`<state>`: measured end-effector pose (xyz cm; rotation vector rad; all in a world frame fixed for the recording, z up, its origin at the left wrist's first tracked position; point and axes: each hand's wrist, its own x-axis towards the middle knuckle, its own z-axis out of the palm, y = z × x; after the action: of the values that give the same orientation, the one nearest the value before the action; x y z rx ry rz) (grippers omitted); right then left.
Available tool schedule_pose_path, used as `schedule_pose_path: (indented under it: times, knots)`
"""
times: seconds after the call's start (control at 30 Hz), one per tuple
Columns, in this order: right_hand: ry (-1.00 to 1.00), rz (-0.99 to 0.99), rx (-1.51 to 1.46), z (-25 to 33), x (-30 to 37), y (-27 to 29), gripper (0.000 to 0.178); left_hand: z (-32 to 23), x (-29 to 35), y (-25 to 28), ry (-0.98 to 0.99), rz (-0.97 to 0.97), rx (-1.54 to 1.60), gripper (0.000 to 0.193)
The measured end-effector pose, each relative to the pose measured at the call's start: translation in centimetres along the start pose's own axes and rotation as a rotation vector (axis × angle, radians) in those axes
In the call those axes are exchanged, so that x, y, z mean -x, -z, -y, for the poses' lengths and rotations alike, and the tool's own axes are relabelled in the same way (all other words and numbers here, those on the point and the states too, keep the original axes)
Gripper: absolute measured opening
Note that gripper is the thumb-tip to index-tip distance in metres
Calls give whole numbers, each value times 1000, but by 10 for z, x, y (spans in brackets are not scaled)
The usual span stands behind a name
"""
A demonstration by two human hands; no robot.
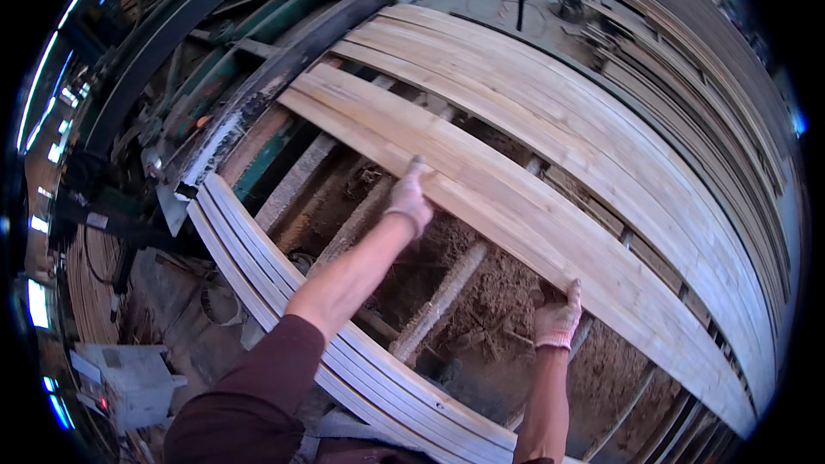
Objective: The person places thin wooden strips onto a curved wooden mold to form a panel. They then mix a white substance in a bucket and apply it to the mold using a trowel. Finally, the person lifts a large, completed wooden panel and stacks it with other finished panels.
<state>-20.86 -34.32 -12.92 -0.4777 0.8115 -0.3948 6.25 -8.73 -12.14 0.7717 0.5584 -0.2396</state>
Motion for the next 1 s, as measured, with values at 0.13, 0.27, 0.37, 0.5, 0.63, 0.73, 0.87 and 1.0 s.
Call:
schedule_pose_path:
  times: [0.13,0.27,0.37,0.5,0.63,0.73,0.87,1.0]
  knots:
    - [7,11,86,2,-8,-24,35,5,-26,-21,-13,-105,-56,71]
    - [1,27,83,6,-22,-16,26,20,-30,-31,-28,-22,-38,72]
    - [-15,40,91,-1,-17,-22,24,25,-27,-26,-74,-20,-20,72]
    - [-34,85,97,3,-11,-28,27,30,-31,-27,45,78,63,75]
    - [-224,247,383,20,16,-20,28,25,-18,-47,-3,52,-20,79]
    - [-4,155,945,35,77,-46,30,10,-6,-40,-36,114,-156,90]
    - [350,113,1336,79,138,-76,29,-9,8,-18,123,162,-210,58]
    - [760,69,1519,96,112,-62,39,-11,13,4,114,165,-172,54]
